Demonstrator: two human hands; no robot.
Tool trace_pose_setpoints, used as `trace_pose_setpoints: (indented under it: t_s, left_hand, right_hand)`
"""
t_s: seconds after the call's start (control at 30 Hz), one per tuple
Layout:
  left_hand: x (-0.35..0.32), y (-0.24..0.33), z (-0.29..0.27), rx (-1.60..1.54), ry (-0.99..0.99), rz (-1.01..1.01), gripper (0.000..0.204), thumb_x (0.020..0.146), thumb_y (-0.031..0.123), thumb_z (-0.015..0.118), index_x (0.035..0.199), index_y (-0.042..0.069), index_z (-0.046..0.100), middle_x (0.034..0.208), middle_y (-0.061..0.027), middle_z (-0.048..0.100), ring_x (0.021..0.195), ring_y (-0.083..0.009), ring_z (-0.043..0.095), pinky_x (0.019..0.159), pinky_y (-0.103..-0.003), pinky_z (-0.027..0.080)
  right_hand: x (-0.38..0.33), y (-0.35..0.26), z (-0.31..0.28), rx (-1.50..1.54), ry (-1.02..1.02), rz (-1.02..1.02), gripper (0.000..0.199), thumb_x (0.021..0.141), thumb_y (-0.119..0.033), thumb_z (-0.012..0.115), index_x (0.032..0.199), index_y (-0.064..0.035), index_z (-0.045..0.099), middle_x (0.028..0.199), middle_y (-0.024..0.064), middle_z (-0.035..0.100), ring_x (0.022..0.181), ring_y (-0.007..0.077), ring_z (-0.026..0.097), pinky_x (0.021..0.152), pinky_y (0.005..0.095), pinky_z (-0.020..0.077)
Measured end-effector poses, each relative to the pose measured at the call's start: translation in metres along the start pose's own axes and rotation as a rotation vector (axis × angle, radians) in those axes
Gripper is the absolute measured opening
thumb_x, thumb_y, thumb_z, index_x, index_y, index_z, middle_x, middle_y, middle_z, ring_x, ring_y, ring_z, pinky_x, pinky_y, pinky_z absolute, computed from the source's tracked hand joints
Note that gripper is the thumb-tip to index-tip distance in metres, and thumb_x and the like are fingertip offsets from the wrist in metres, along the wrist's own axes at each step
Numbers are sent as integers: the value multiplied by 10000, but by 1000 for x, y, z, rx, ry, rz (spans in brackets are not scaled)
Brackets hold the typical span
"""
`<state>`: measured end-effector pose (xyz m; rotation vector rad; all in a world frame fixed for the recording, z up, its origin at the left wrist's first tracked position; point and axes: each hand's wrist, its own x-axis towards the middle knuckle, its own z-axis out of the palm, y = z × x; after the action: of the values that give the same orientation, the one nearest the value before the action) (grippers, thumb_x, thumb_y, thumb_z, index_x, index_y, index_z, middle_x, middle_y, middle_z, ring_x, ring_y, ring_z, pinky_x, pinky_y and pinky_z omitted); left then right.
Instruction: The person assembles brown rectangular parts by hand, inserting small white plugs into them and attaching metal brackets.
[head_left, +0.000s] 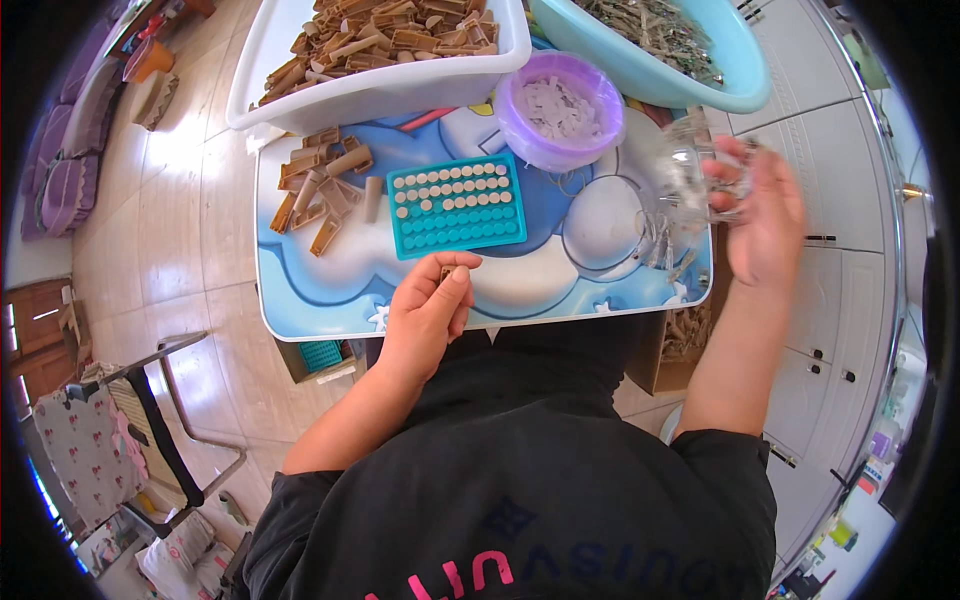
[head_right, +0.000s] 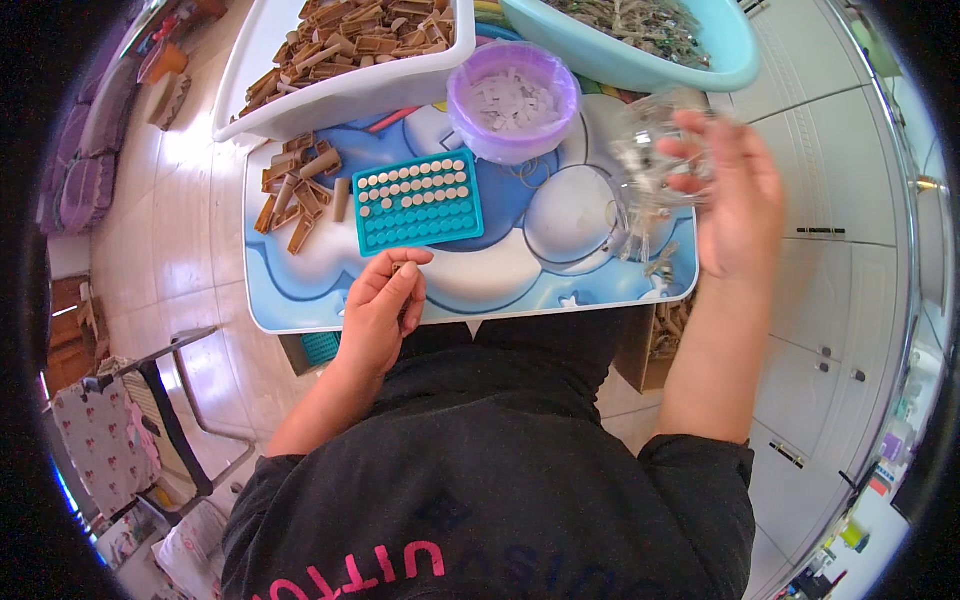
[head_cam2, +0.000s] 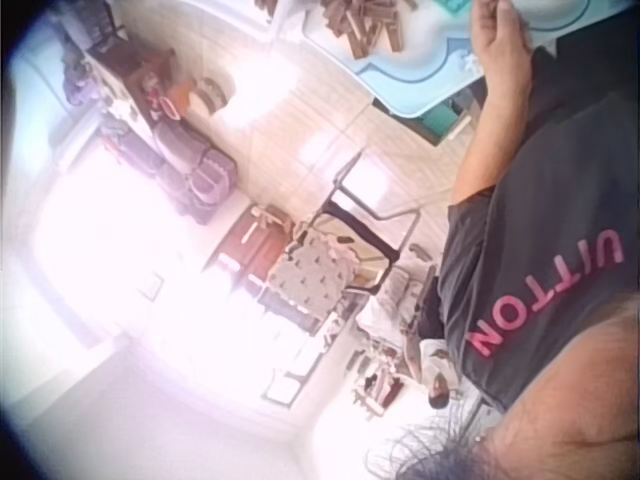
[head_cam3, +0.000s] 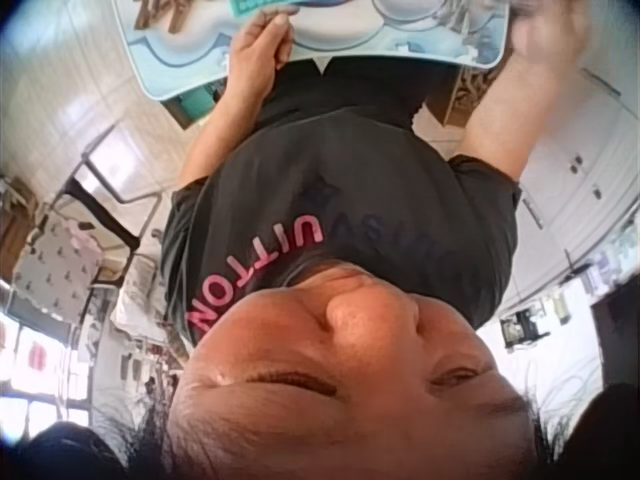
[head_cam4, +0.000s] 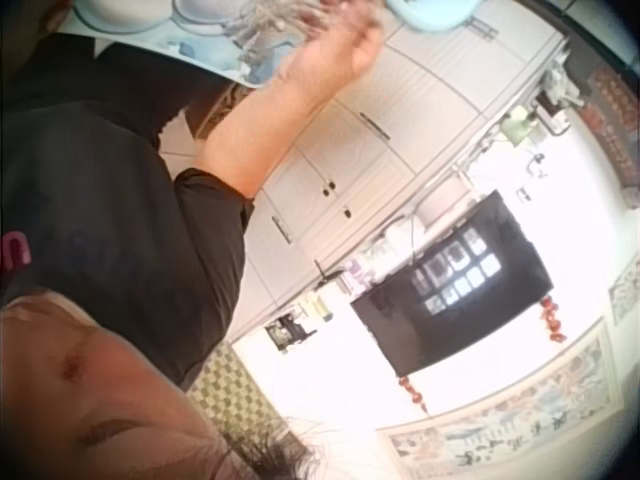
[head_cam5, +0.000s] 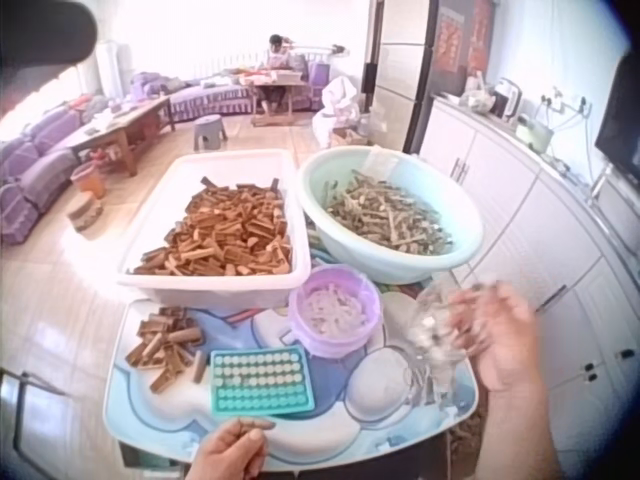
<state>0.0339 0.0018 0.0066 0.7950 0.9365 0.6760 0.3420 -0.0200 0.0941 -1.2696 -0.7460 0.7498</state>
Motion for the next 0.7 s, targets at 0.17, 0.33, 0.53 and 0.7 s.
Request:
trace_pose_setpoints:
  t_s: [0.17, 0.33, 0.53, 0.7]
  left_hand:
    - [-1, 1, 0, -7, -2, 2, 207, 947, 151, 452, 1070, 5, 534, 706, -5, 486, 462, -42, 371, 405, -172, 273]
    - [0, 2, 0, 15, 0, -4, 214, 948, 154, 451, 1077, 5, 533, 695, -3, 485, 460, -41, 370, 398, -173, 268]
    - [1, 0, 0, 15, -12, 6, 217, 947, 165, 460, 1077, 7, 535, 703, 0, 493, 458, -40, 369, 399, -174, 269]
    - [1, 1, 1, 39, -12, -1, 224, 948, 171, 461, 1082, 6, 532, 701, 0, 492, 460, -41, 369, 401, -177, 269]
  right_hand:
    - [-1, 14, 0, 30, 132, -45, 286, 889, -235, 593, 1055, -9, 540, 1022, 99, 625, 787, 163, 631, 623, 238, 500]
    - [-8, 30, 18, -177, -131, 158, 323, 877, -219, 610, 1107, 2, 562, 1010, 64, 620, 888, 126, 589, 737, 266, 492]
    - [9, 36, 10, -759, -7, 65, 331, 819, -173, 652, 1114, -37, 589, 1062, 59, 618, 904, 149, 586, 785, 298, 474]
    - [23, 73, 14, -1446, -392, -314, 325, 741, -113, 671, 1050, -27, 616, 1078, 130, 596, 940, 316, 576, 826, 394, 452]
